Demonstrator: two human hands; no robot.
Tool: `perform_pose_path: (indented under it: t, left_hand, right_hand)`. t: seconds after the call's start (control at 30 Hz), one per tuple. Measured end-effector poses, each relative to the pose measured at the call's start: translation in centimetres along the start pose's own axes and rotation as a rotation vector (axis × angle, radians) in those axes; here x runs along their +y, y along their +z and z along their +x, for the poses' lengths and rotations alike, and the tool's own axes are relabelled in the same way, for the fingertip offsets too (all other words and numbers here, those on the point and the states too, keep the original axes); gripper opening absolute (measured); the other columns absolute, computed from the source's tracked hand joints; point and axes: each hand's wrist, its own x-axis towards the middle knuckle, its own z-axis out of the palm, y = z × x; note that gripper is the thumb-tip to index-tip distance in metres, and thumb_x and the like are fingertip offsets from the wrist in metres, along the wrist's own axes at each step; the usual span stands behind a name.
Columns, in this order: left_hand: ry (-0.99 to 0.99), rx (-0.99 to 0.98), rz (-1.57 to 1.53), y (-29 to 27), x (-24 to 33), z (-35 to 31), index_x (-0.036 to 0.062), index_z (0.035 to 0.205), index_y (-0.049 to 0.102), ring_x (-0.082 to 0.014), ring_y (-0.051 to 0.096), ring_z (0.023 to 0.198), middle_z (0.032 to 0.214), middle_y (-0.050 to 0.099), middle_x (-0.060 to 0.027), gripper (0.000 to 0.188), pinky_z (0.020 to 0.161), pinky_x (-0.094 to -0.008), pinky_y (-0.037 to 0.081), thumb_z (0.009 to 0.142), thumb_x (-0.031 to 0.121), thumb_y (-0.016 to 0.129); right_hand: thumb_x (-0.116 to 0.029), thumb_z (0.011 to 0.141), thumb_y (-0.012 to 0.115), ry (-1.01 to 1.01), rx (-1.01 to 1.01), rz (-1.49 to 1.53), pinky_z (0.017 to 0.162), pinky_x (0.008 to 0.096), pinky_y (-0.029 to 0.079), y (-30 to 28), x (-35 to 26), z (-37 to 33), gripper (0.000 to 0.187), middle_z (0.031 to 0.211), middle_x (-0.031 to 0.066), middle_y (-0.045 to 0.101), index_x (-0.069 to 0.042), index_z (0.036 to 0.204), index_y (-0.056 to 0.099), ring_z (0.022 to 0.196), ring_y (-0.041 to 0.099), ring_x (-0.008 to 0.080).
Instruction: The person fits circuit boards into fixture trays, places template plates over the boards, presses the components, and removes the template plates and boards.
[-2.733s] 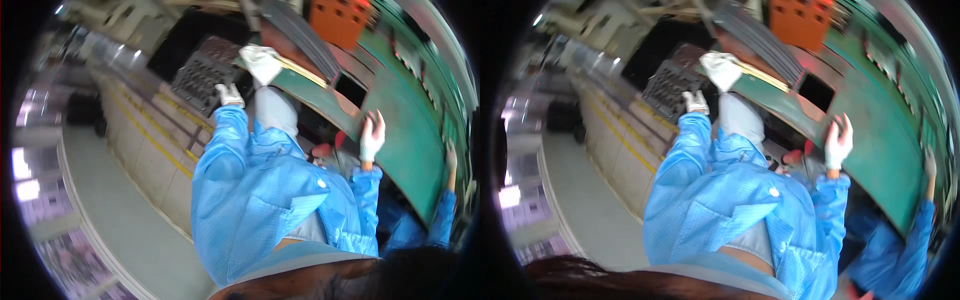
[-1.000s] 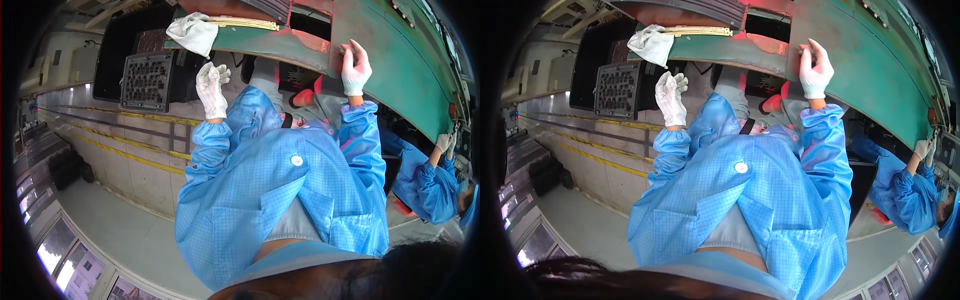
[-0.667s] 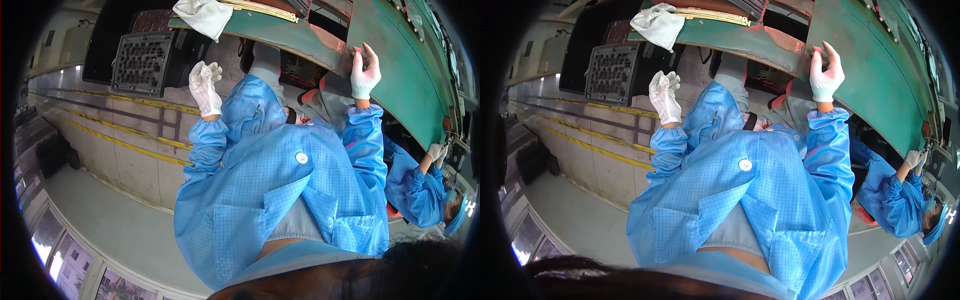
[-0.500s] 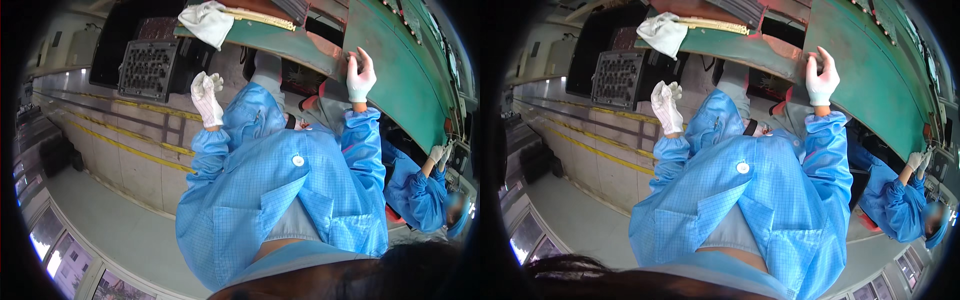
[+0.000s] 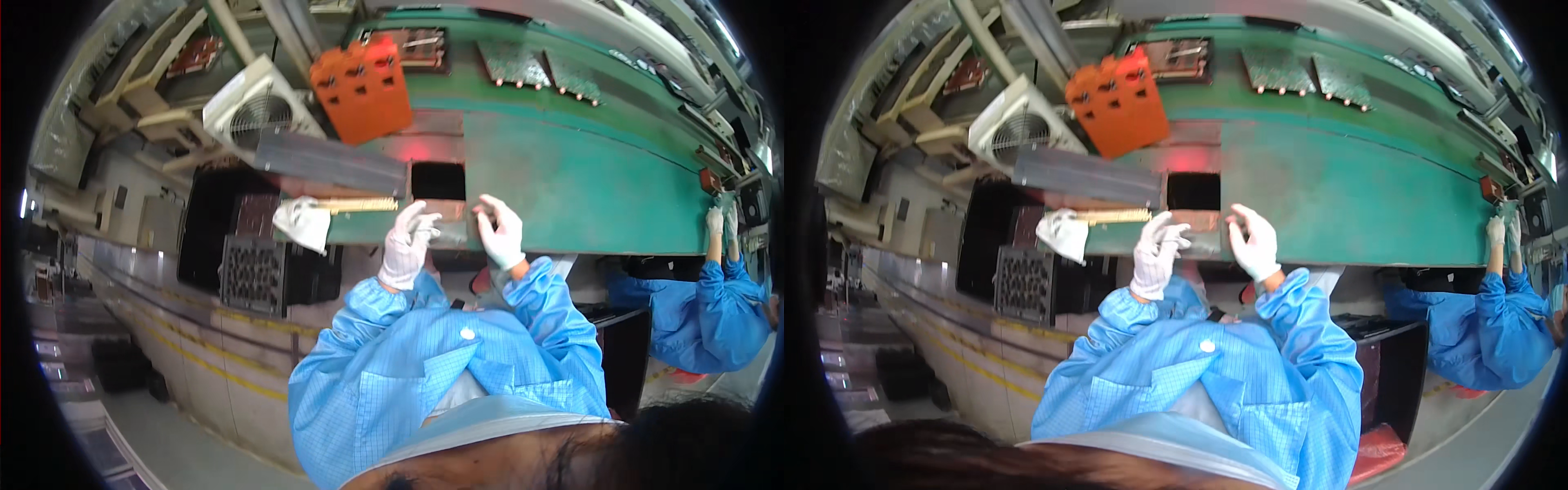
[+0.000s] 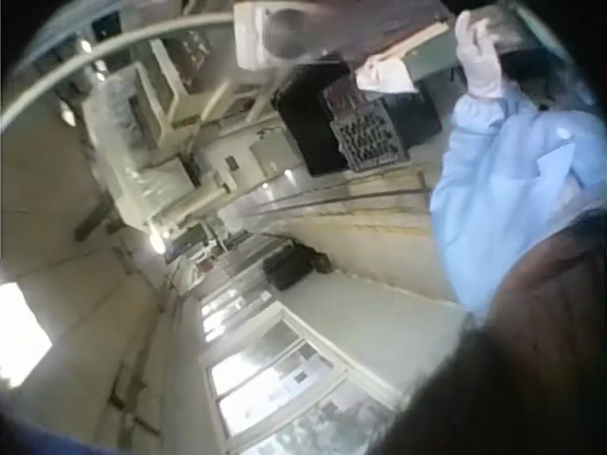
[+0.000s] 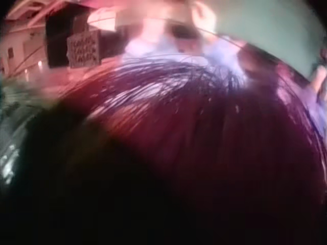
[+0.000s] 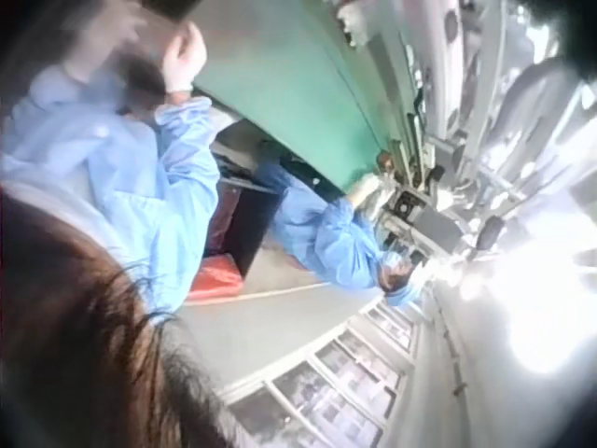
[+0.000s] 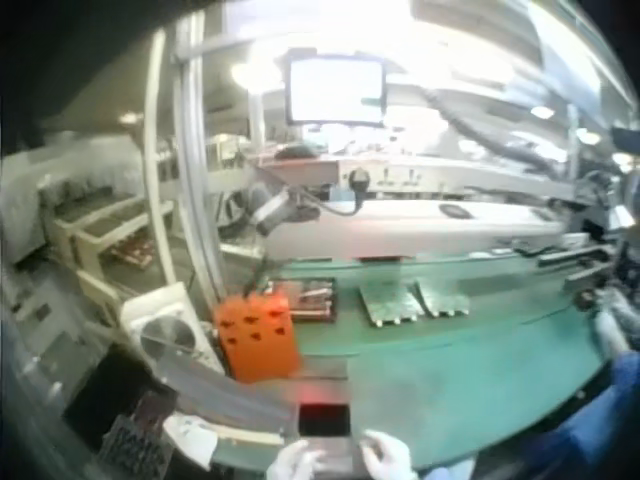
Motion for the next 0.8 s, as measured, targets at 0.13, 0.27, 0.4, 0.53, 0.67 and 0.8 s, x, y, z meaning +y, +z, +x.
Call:
perform_pose_path:
  t: [0.13,0.27,0.4,0.53,0.67,0.8]
  left_hand:
    - [-0.005,-0.106,0.074,3.0,-0.2,2.8,0.0001,0.124,0.042,-0.0172,0.063,0.086,0.100,0.063,-0.0147,0.035,0.074,-0.0265,0.050,0.090,0.006,0.050]
    - [-0.072,-0.168,0.189,3.4,-0.9,3.6,0.0010,0.121,0.045,-0.0179,0.065,0.084,0.096,0.065,-0.0148,0.032,0.075,-0.0265,0.051,0.090,0.006,0.052]
    - [-0.128,-0.173,0.238,3.5,-1.4,4.4,0.0000,0.115,0.050,-0.0171,0.066,0.079,0.089,0.066,-0.0133,0.027,0.069,-0.0265,0.052,0.089,0.007,0.054]
    - [0.008,-0.174,0.407,3.4,-1.3,4.7,0.0001,0.109,0.053,-0.0186,0.066,0.072,0.082,0.066,-0.0135,0.022,0.064,-0.0289,0.052,0.088,0.008,0.056]
    - [0.111,-0.158,0.541,3.4,-1.2,5.0,0.0041,0.103,0.058,-0.0253,0.064,0.072,0.084,0.065,-0.0123,0.021,0.064,-0.0333,0.052,0.084,0.014,0.060]
    - [0.182,-0.177,0.635,3.2,-1.5,4.9,0.0033,0.104,0.057,-0.0249,0.064,0.072,0.083,0.064,-0.0098,0.021,0.066,-0.0332,0.053,0.084,0.009,0.057]
  right_hand:
    - [-0.019,0.081,0.057,0.084,-0.379,-0.012,0.073,0.0331,0.049,-3.3,-1.2,3.4,0.040,0.091,0.0108,0.065,-0.003,0.117,0.050,0.078,0.062,0.0245]
    - [-0.026,0.080,0.056,-0.063,-0.549,-0.220,0.074,0.0385,0.048,-4.1,-2.1,12.0,0.045,0.087,0.0155,0.063,-0.002,0.118,0.048,0.080,0.060,0.0336]
    - [-0.026,0.080,0.056,0.011,-0.450,-0.304,0.075,0.0410,0.047,0.2,2.8,23.0,0.048,0.084,0.0178,0.063,0.001,0.118,0.046,0.082,0.060,0.0336]
    - [-0.029,0.078,0.058,-0.025,-0.163,-0.476,0.076,0.0428,0.047,6.5,9.4,33.2,0.057,0.085,0.0190,0.063,0.002,0.122,0.042,0.083,0.061,0.0350]
    - [-0.037,0.083,0.053,0.359,-0.306,-0.668,0.085,0.0430,0.046,9.9,9.5,38.5,0.051,0.103,0.0239,0.061,0.001,0.117,0.048,0.099,0.058,0.0360]
    - [-0.033,0.086,0.047,0.326,-0.352,-0.626,0.085,0.0434,0.046,10.9,9.4,39.9,0.038,0.101,0.0238,0.061,-0.001,0.102,0.060,0.097,0.059,0.0366]
